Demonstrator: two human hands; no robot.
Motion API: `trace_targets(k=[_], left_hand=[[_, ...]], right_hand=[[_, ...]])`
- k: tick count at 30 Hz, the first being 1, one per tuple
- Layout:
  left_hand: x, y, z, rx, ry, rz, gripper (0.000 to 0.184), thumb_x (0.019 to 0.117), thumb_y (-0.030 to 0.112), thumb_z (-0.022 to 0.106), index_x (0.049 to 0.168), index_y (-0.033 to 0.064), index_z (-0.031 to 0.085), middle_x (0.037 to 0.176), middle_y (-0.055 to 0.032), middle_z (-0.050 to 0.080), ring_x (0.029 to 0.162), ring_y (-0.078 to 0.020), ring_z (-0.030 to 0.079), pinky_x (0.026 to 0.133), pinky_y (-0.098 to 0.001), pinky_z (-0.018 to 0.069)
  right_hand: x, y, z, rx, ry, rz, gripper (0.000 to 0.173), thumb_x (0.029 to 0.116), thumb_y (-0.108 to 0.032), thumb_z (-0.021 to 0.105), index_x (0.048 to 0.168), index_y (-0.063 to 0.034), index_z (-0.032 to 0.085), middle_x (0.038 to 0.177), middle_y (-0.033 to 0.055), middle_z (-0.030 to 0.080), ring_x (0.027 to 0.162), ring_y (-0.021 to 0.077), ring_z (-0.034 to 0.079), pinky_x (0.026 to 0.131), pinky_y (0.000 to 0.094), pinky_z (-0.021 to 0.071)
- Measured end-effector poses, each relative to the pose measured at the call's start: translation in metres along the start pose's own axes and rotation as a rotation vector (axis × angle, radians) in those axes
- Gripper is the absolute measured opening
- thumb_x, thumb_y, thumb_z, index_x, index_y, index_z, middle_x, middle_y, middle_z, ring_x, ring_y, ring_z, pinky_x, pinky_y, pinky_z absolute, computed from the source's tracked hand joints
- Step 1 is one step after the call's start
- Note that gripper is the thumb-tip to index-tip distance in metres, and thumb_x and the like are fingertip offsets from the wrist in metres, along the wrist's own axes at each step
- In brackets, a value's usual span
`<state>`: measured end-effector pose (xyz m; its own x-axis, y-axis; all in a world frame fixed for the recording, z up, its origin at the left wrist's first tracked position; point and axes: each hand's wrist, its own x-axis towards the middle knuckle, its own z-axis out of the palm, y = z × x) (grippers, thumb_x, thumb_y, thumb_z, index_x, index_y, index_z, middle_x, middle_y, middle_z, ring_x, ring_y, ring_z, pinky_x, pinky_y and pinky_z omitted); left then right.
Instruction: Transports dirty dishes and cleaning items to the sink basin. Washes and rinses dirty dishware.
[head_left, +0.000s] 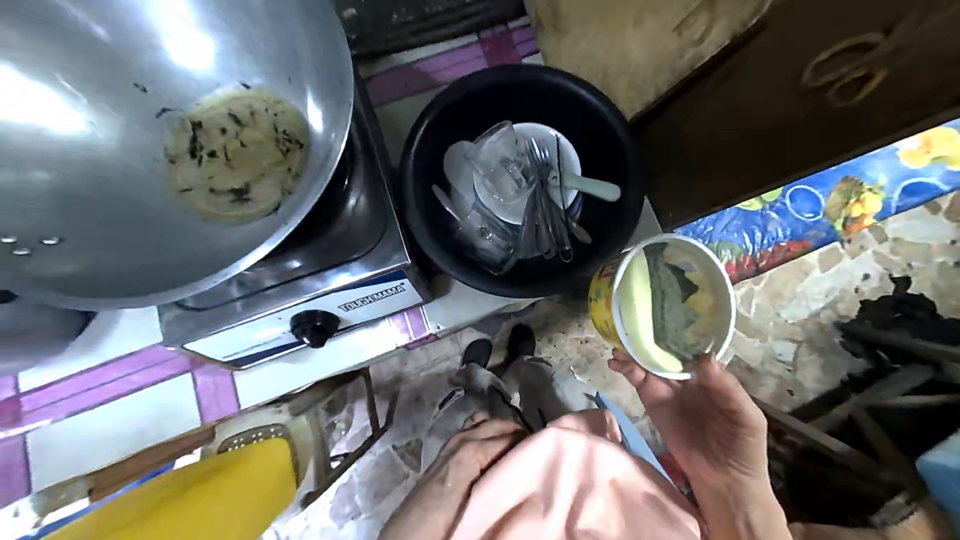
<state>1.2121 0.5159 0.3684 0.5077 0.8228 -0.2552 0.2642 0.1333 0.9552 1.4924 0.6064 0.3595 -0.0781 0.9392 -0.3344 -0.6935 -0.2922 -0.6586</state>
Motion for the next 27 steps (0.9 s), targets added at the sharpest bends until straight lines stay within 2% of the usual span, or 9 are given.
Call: trace_targets(k=[3,7,9,12,15,17,19,22,27], left_hand=[[0.006,0.020,0.000,-0.035,0.081,-0.070,0.018,0.0954,0.012,0.063,0.098,-0.0001,0.076,0.108,-0.0122,0.072,0.104,-0.0190,0.068,0.094,-0.0363,0.0550],[-0.004,0.017,-0.036,0.177,0.117,-0.235,0.023,0.0936,0.012,0.069,0.115,0.0041,0.073,0.103,-0.0097,0.073,0.082,-0.0173,0.070,0.074,-0.0358,0.0598],[0.012,0.005,-0.060,0.427,0.352,-0.151,0.024,0.0994,0.023,0.061,0.114,0.0093,0.076,0.100,-0.0053,0.075,0.080,-0.0158,0.071,0.073,-0.0377,0.0610],[0.074,0.049,-0.095,0.528,0.605,0.144,0.025,0.1021,0.025,0.056,0.113,0.0109,0.074,0.100,0.0006,0.073,0.084,-0.0086,0.071,0.077,-0.0300,0.0618],[0.148,0.092,-0.135,0.532,0.614,0.250,0.026,0.1048,0.014,0.054,0.123,0.0033,0.069,0.117,-0.0112,0.070,0.103,-0.0196,0.069,0.091,-0.0399,0.0570],[0.200,0.089,-0.166,0.590,0.642,0.144,0.034,0.1064,0.015,0.052,0.134,-0.0024,0.061,0.135,-0.0219,0.062,0.125,-0.0335,0.060,0.107,-0.0502,0.0466],[0.242,0.069,-0.196,0.592,0.693,-0.050,0.044,0.1075,0.021,0.051,0.143,-0.0045,0.051,0.144,-0.0283,0.051,0.136,-0.0418,0.050,0.114,-0.0560,0.0387],[0.274,0.043,-0.220,0.560,0.692,-0.322,0.055,0.1084,0.034,0.049,0.145,-0.0064,0.047,0.146,-0.0351,0.045,0.135,-0.0510,0.047,0.111,-0.0650,0.0380],[0.272,0.047,-0.237,0.549,0.676,-0.315,0.044,0.1098,0.031,0.048,0.127,-0.0065,0.063,0.120,-0.0342,0.064,0.119,-0.0525,0.059,0.102,-0.0682,0.0417]], right_hand=[[0.003,-0.009,0.003,-0.026,-0.006,-0.048,0.050,0.0831,-0.038,0.081,0.120,-0.0079,0.067,0.109,0.0185,0.073,0.095,0.0288,0.074,0.088,0.0450,0.0609],[0.018,-0.008,-0.007,-0.045,0.066,-0.090,0.057,0.0810,-0.037,0.083,0.119,-0.0005,0.062,0.103,0.0213,0.072,0.091,0.0320,0.074,0.087,0.0478,0.0614],[0.030,-0.009,-0.004,-0.063,0.094,-0.080,0.063,0.0783,-0.040,0.085,0.120,0.0007,0.060,0.101,0.0209,0.073,0.090,0.0314,0.075,0.087,0.0463,0.0617],[0.048,-0.015,0.011,-0.150,0.148,-0.062,0.057,0.0832,-0.040,0.076,0.122,-0.0022,0.059,0.099,0.0174,0.074,0.088,0.0273,0.075,0.084,0.0430,0.0619],[0.070,-0.021,0.023,-0.183,0.189,-0.058,0.042,0.0917,-0.031,0.063,0.120,-0.0007,0.060,0.098,0.0171,0.074,0.086,0.0258,0.074,0.082,0.0415,0.0617],[0.081,-0.020,0.027,-0.186,0.204,-0.060,0.030,0.1000,-0.022,0.052,0.118,0.0006,0.058,0.096,0.0170,0.073,0.084,0.0246,0.073,0.081,0.0399,0.0612],[0.091,-0.014,0.027,-0.201,0.236,-0.064,0.029,0.1017,-0.019,0.049,0.119,0.0020,0.058,0.095,0.0163,0.072,0.082,0.0231,0.073,0.078,0.0386,0.0617],[0.099,-0.007,0.020,-0.208,0.276,-0.020,0.034,0.1015,-0.021,0.050,0.123,0.0043,0.056,0.101,0.0164,0.069,0.087,0.0237,0.070,0.080,0.0403,0.0603],[0.100,-0.001,0.024,-0.008,0.166,0.039,0.056,0.0893,-0.030,0.062,0.134,0.0007,0.046,0.112,0.0194,0.067,0.093,0.0277,0.072,0.080,0.0441,0.0620]])
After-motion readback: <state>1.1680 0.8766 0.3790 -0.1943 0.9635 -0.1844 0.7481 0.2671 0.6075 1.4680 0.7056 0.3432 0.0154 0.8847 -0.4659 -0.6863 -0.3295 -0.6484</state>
